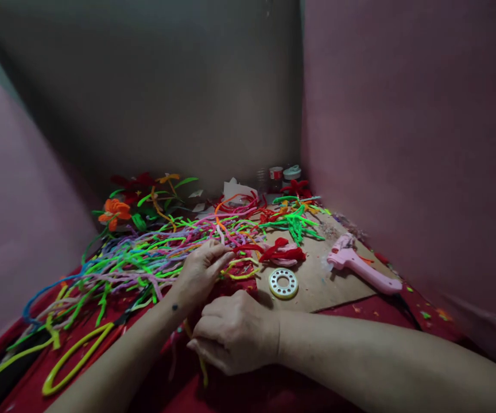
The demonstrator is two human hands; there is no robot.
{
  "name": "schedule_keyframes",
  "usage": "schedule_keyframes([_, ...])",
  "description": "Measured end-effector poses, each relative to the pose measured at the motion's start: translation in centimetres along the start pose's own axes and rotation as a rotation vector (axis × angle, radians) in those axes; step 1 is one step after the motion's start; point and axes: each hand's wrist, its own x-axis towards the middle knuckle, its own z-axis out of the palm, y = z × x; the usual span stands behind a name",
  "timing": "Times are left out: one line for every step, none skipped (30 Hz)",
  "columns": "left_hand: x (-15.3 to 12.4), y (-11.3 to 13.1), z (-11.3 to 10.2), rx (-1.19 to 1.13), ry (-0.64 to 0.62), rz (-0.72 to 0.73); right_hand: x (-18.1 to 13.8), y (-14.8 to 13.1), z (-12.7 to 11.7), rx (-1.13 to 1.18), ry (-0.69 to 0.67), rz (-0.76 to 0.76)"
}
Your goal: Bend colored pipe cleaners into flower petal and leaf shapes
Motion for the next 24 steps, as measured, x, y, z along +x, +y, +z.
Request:
schedule_keyframes([0.4,0.6,0.1,0.013,-0.021,0.010,0.0,0.0,0.1,-0.004,-0.017,0.011])
schedule_keyframes([0.8,1.1,0.2,0.019,-0.038,0.019,0.0,0.0,0.1,-0.007,-0.030,0.023])
schedule_keyframes([1.3,1.7,0.4,0.024,-0.043,0.031,0.0,0.0,0.1,-0.007,-0.037,0.030])
schedule_keyframes([1.8,2.2,0.7,0.031,-0.048,0.046,0.0,-0.1,0.1,-0.006,-0.043,0.033])
schedule_keyframes([2.2,2.5,1.1,0.044,-0.050,0.064,0.0,-0.1,0.0,-0.003,-0.048,0.033])
schedule_keyframes([2.7,2.8,1.6,0.062,-0.054,0.083,0.1,-0.1,0.0,0.000,-0.055,0.029])
schedule_keyframes([3.1,2.9,2.1,0.082,-0.063,0.102,0.1,-0.1,0.0,0.002,-0.066,0.024])
schedule_keyframes([3.5,2.9,2.7,0.109,-0.078,0.119,0.1,-0.1,0.1,0.002,-0.078,0.018])
schedule_keyframes([3.8,2.8,3.3,0.143,-0.098,0.136,0.1,-0.1,0.1,0.001,-0.092,0.012])
schedule_keyframes([4.1,2.6,3.8,0.184,-0.122,0.150,0.1,0.0,0.2,-0.001,-0.107,0.007])
schedule_keyframes([4.2,2.5,4.2,0.228,-0.143,0.158,0.1,0.0,0.3,-0.001,-0.122,0.000])
schedule_keyframes([4.3,2.4,4.5,0.266,-0.168,0.162,0.1,0.0,0.4,0.002,-0.138,-0.007])
schedule_keyframes([4.3,2.3,4.7,0.290,-0.188,0.164,0.2,0.0,0.5,0.008,-0.154,-0.014])
schedule_keyframes([4.3,2.3,4.7,0.299,-0.202,0.165,0.2,0.0,0.6,0.018,-0.171,-0.022])
schedule_keyframes([4.2,2.4,4.5,0.295,-0.210,0.164,0.3,-0.1,0.7,0.030,-0.188,-0.028])
schedule_keyframes([4.2,2.6,4.3,0.283,-0.209,0.164,0.4,-0.1,0.7,0.042,-0.205,-0.034])
schedule_keyframes([4.2,2.7,3.9,0.270,-0.203,0.163,0.4,-0.2,0.7,0.050,-0.221,-0.036])
schedule_keyframes([4.3,2.9,3.5,0.261,-0.192,0.161,0.5,-0.3,0.7,0.055,-0.234,-0.035])
schedule_keyframes([4.4,2.9,3.1,0.254,-0.175,0.154,0.5,-0.4,0.7,0.055,-0.242,-0.030])
schedule_keyframes([4.7,2.9,2.7,0.247,-0.154,0.144,0.5,-0.5,0.8,0.052,-0.241,-0.019])
schedule_keyframes([5.2,2.7,2.3,0.238,-0.129,0.132,0.4,-0.6,0.9,0.049,-0.237,-0.012])
schedule_keyframes([5.8,2.4,1.9,0.232,-0.104,0.108,0.3,-0.6,1.0,0.048,-0.230,-0.008])
schedule_keyframes([6.5,2.1,1.6,0.232,-0.077,0.075,0.2,-0.6,1.3,0.048,-0.223,-0.008])
schedule_keyframes([7.4,1.6,1.3,0.237,-0.056,0.037,0.1,-0.6,1.5,0.048,-0.222,-0.015])
